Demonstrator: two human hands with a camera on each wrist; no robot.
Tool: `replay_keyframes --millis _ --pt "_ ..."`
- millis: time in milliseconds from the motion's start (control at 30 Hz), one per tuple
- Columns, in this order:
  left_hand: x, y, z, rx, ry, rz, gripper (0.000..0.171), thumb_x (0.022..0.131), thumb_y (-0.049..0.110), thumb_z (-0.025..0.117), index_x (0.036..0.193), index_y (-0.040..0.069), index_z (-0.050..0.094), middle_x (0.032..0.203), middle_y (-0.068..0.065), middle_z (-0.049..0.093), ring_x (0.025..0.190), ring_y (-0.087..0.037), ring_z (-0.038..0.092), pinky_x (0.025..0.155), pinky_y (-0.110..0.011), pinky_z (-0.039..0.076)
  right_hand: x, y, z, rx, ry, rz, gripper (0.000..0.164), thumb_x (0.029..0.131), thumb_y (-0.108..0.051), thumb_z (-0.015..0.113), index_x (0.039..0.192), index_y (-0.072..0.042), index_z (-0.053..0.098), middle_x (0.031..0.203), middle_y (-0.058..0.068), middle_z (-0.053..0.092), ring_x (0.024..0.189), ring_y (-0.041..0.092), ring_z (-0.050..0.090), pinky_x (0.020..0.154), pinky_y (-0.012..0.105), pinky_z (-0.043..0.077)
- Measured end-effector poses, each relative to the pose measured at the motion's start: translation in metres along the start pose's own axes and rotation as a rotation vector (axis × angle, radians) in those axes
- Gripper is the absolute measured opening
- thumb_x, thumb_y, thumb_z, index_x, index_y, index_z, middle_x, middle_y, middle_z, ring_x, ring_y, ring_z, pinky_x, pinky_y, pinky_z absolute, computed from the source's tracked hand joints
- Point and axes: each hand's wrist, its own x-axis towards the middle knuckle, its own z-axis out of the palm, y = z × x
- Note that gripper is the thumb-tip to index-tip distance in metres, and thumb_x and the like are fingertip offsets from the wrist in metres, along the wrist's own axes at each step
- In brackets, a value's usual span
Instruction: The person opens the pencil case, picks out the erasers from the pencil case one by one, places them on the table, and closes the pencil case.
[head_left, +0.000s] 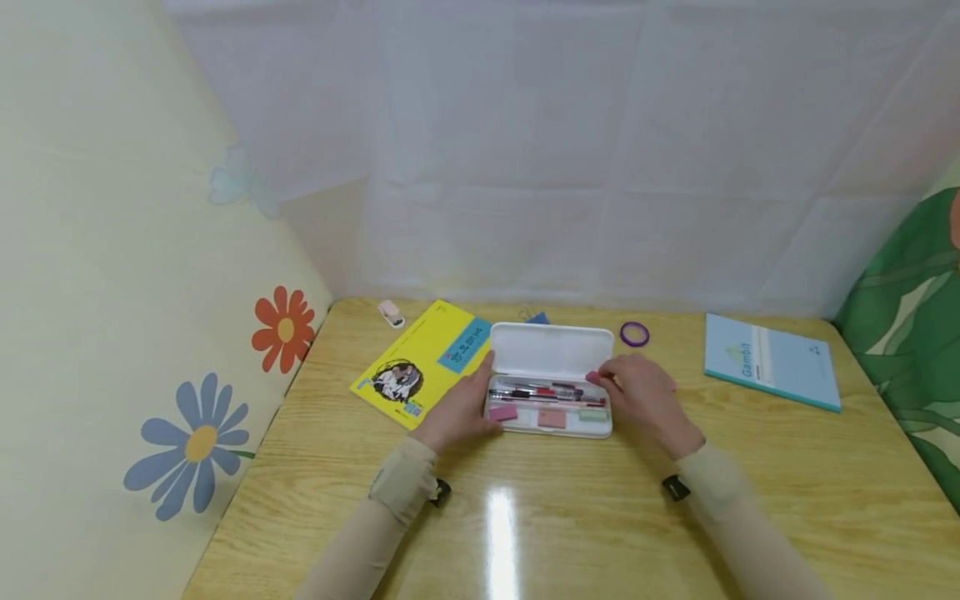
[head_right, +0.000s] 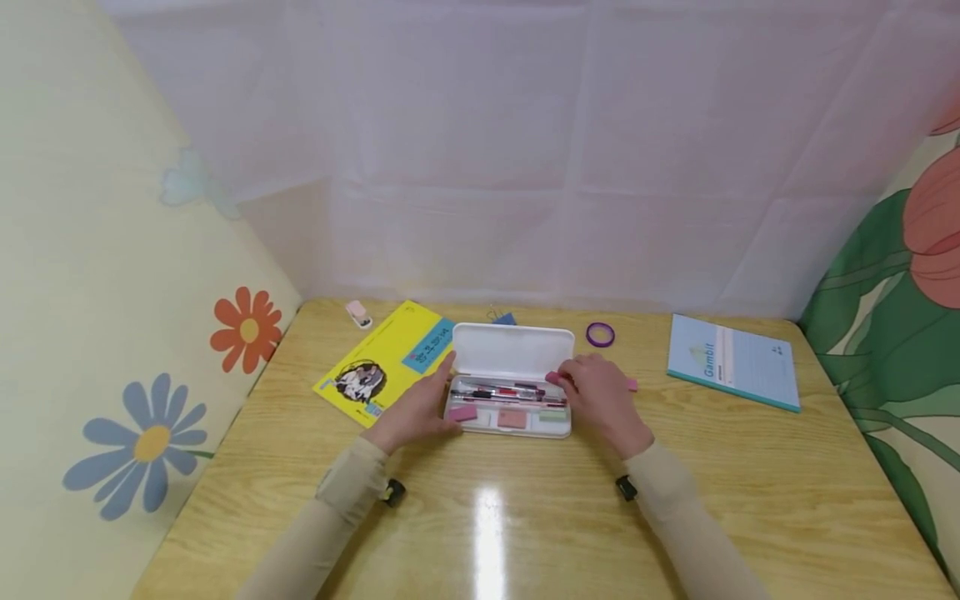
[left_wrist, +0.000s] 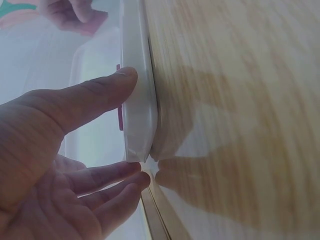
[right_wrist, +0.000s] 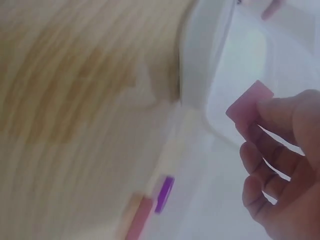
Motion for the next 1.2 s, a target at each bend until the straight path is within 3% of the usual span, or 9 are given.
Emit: replay_keyframes --millis 200,567,733,867,1000,1200 --pt "0.0 0.001 0.0 0.019 0.003 0.001 0.121 0.078 0.019 0.088 0.165 0.01 0.004 0.16 -0.017 0.042 0.138 -0.032 0.051 0.119 -0.045 0.042 -0.014 0.02 -0.016 0.026 0.066 0.023 0.011 0.093 -0.015 0.072 0.097 -0.006 0.077 0.093 0.01 0.077 0.087 0.029 0.066 0.076 0.046 0.057" --pt "-0.001 0.0 0.001 0.007 0.017 0.011 0.121 0.077 0.017 0.088 0.165 0.01 0.005 0.15 -0.02 0.052 0.13 -0.032 0.057 0.115 -0.045 0.046 -0.042 0.074 -0.041 0.034 0.056 0.101 0.01 0.092 -0.003 0.071 0.098 0.0 0.078 0.094 0.018 0.077 0.085 0.035 0.064 0.075 0.052 0.054" --pt "0.0 -0.001 0.001 0.004 0.017 0.014 0.121 0.078 0.018 0.088 0.165 0.01 0.004 0.153 -0.019 0.049 0.133 -0.032 0.055 0.116 -0.046 0.045 -0.053 0.101 -0.046 0.029 -0.018 0.183 0.012 0.094 -0.005 0.068 0.1 0.0 0.078 0.095 0.019 0.076 0.085 0.035 0.065 0.081 0.057 0.053" --pt "0.0 -0.002 0.002 0.004 0.028 0.028 0.122 0.076 0.017 0.088 0.164 0.01 0.005 0.148 -0.02 0.054 0.127 -0.031 0.059 0.114 -0.045 0.047 -0.057 0.117 -0.046 0.029 -0.066 0.207 0.013 0.094 -0.003 0.066 0.098 0.001 0.077 0.095 0.021 0.075 0.086 0.039 0.065 0.085 0.061 0.052" --pt "0.0 -0.002 0.001 -0.006 0.029 0.027 0.122 0.076 0.016 0.088 0.165 0.011 0.005 0.147 -0.02 0.055 0.127 -0.031 0.059 0.114 -0.045 0.047 -0.059 0.127 -0.044 0.028 -0.082 0.209 0.014 0.092 0.0 0.064 0.096 0.001 0.077 0.096 0.023 0.075 0.088 0.043 0.066 0.082 0.061 0.054" --pt "0.001 -0.001 0.0 0.006 0.01 0.008 0.122 0.077 0.019 0.089 0.165 0.011 0.004 0.158 -0.018 0.044 0.136 -0.033 0.053 0.118 -0.045 0.043 -0.06 0.134 -0.039 0.016 -0.09 0.228 0.015 0.092 0.001 0.063 0.096 0.001 0.077 0.096 0.023 0.075 0.09 0.045 0.066 0.083 0.062 0.054"
